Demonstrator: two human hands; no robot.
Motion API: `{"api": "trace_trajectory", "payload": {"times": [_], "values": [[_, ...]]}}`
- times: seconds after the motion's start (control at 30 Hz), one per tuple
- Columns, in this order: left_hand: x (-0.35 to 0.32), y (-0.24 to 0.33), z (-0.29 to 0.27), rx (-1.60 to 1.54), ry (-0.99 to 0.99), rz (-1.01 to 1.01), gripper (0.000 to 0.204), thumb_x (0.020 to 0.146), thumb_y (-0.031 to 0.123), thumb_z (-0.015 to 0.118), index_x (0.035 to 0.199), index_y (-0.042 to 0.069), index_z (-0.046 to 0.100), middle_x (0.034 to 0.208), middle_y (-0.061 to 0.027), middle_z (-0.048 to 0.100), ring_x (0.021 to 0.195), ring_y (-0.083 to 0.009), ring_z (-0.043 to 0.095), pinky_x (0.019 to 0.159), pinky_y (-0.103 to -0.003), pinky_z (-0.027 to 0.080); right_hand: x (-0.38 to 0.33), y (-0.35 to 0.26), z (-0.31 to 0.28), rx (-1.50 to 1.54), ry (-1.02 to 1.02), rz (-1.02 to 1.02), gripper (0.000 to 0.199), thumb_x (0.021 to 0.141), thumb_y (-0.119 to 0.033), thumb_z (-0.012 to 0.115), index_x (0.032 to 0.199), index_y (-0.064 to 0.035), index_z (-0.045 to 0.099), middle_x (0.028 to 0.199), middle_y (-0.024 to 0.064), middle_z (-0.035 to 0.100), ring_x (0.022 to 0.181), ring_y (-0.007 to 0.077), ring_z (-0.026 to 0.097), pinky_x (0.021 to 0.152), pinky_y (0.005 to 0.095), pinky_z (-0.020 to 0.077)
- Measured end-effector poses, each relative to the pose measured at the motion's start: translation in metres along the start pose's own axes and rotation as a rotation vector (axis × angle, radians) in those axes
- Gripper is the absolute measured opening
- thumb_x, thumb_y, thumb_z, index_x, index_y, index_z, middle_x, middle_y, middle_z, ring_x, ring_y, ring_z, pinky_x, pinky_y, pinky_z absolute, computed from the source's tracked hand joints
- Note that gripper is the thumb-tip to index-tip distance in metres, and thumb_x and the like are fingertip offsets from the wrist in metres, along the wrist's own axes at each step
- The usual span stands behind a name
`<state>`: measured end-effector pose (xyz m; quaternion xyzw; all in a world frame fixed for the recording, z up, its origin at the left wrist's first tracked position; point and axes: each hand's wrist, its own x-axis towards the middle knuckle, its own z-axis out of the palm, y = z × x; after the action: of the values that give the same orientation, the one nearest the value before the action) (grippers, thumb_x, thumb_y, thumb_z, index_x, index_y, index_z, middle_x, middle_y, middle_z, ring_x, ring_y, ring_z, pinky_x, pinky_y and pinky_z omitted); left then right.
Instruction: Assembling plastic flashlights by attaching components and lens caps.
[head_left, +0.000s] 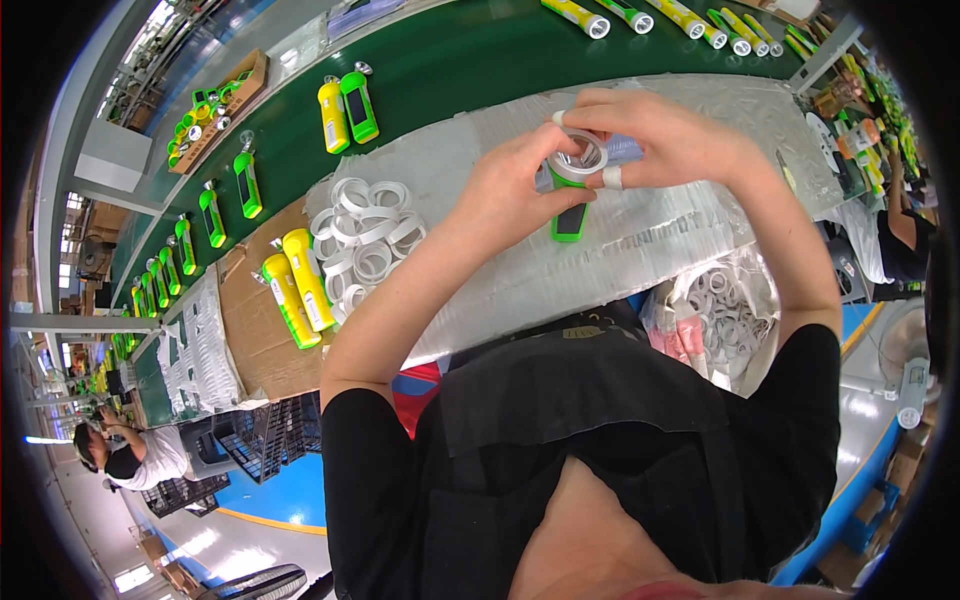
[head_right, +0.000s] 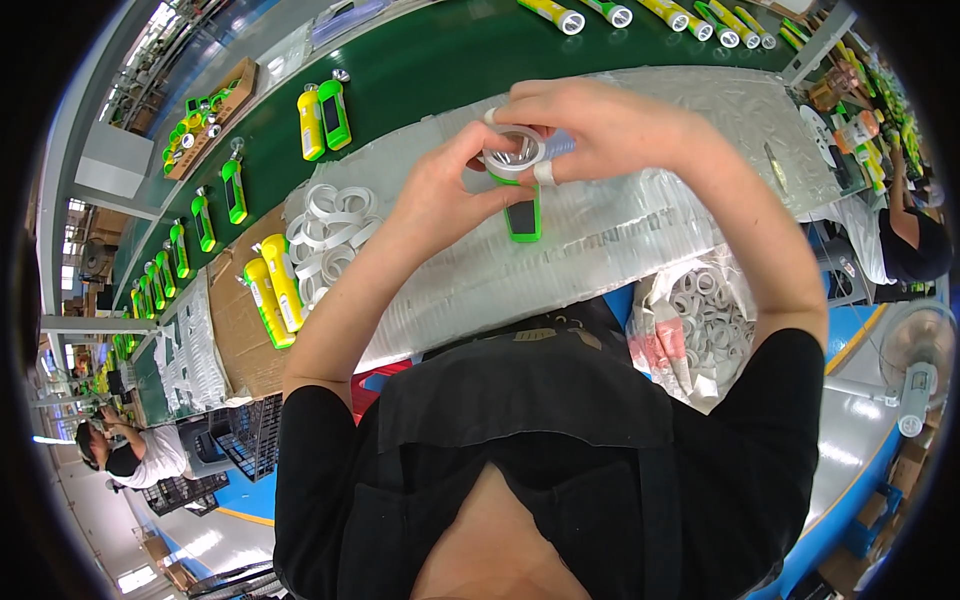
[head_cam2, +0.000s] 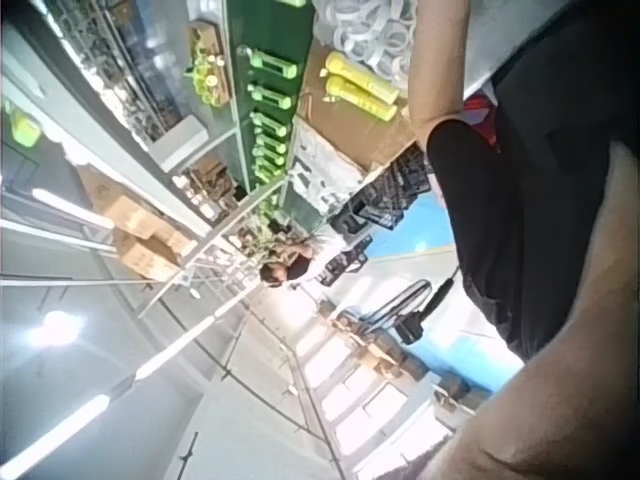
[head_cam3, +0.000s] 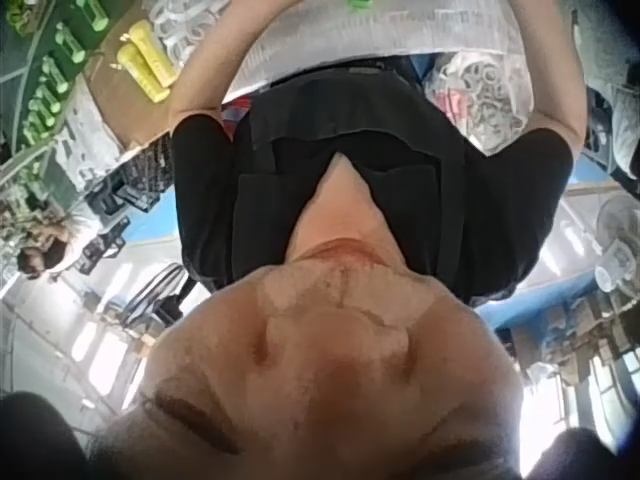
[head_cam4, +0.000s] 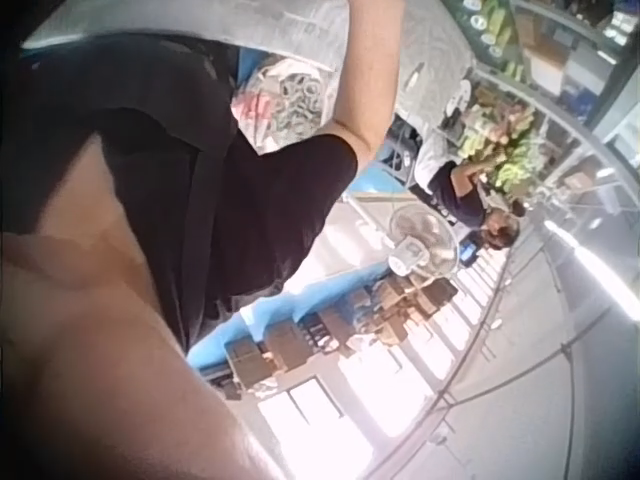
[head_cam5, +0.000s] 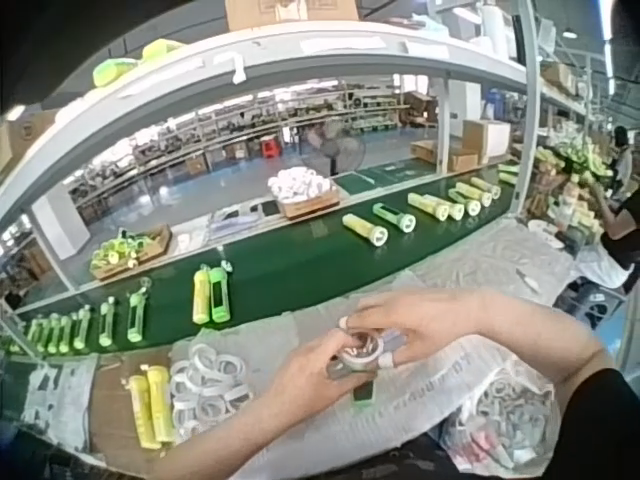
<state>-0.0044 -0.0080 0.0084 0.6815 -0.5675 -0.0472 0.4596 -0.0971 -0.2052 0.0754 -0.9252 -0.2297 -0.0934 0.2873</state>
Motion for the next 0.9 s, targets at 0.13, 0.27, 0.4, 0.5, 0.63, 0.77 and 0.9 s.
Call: {"api": "trace_trajectory", "payload": {"times": [0.13, 0.27, 0.4, 0.5, 0.63, 0.77, 0.9], "values": [[0.001, -0.001, 0.006, -0.012, 0.034, 0.016, 0.036, 0.073, 0.017, 0.083, 0.099, 0.009, 0.06, 0.101, -0.006, 0.069, 0.089, -0.0238, 0.066, 0.076, -0.034, 0.051, 0.01, -0.005, -0.007, -0.183, -0.259, 0.053, 0.032, 0.074, -0.019, 0.075, 0.095, 0.0006, 0.061, 0.089, 0.0123, 0.061, 0.08, 0.0284, 0.061, 0.067, 0.0355, 0.0469], [0.006, -0.009, 0.014, 0.004, 0.099, 0.097, 0.037, 0.071, 0.017, 0.083, 0.098, 0.009, 0.059, 0.096, -0.0069, 0.068, 0.084, -0.0261, 0.065, 0.071, -0.035, 0.051, 0.012, -0.009, -0.006, -0.224, -0.213, 0.163, 0.037, 0.073, -0.03, 0.075, 0.086, 0.002, 0.061, 0.077, 0.0151, 0.062, 0.07, 0.0296, 0.061, 0.061, 0.0378, 0.0471], [0.007, -0.008, 0.018, 0.009, 0.127, 0.073, 0.037, 0.07, 0.017, 0.082, 0.096, 0.009, 0.058, 0.088, -0.0075, 0.066, 0.076, -0.0272, 0.063, 0.065, -0.037, 0.05, 0.008, -0.003, 0.014, -0.311, -0.027, 0.343, 0.042, 0.076, -0.037, 0.075, 0.084, 0.0001, 0.057, 0.067, 0.0143, 0.057, 0.063, 0.0248, 0.059, 0.055, 0.0362, 0.0452], [0.009, -0.007, 0.018, 0.01, 0.119, 0.05, 0.036, 0.07, 0.017, 0.082, 0.096, 0.01, 0.058, 0.085, -0.0064, 0.066, 0.075, -0.0255, 0.063, 0.064, -0.037, 0.05, 0.005, -0.005, 0.028, -0.418, 0.048, 0.521, 0.041, 0.076, -0.037, 0.074, 0.085, 0.0, 0.058, 0.071, 0.0144, 0.058, 0.067, 0.0252, 0.06, 0.057, 0.0373, 0.0458], [0.009, -0.007, 0.018, 0.021, 0.133, 0.069, 0.036, 0.073, 0.016, 0.083, 0.1, 0.008, 0.061, 0.091, -0.0027, 0.068, 0.076, -0.0172, 0.061, 0.065, -0.03, 0.049, 0.004, -0.004, 0.009, -0.294, 0.003, 0.373, 0.04, 0.075, -0.036, 0.073, 0.086, -0.0001, 0.058, 0.077, 0.0152, 0.06, 0.07, 0.0279, 0.06, 0.059, 0.0388, 0.0461], [0.006, -0.003, 0.023, 0.04, 0.145, 0.092, 0.036, 0.073, 0.017, 0.083, 0.1, 0.008, 0.061, 0.089, -0.0034, 0.067, 0.075, -0.0182, 0.061, 0.064, -0.031, 0.049, -0.002, -0.003, 0.013, -0.295, -0.046, 0.192, 0.04, 0.074, -0.035, 0.072, 0.087, 0.0003, 0.058, 0.08, 0.016, 0.061, 0.073, 0.031, 0.06, 0.061, 0.0398, 0.0463], [0.01, -0.008, 0.027, 0.139, 0.168, 0.128, 0.035, 0.073, 0.017, 0.082, 0.1, 0.009, 0.062, 0.087, -0.0047, 0.066, 0.076, -0.0207, 0.062, 0.065, -0.032, 0.05, 0.005, -0.008, 0.022, -0.459, -0.051, 0.626, 0.047, 0.072, -0.041, 0.071, 0.087, 0.0012, 0.057, 0.082, 0.0174, 0.062, 0.074, 0.0319, 0.061, 0.062, 0.0407, 0.0468]]}}
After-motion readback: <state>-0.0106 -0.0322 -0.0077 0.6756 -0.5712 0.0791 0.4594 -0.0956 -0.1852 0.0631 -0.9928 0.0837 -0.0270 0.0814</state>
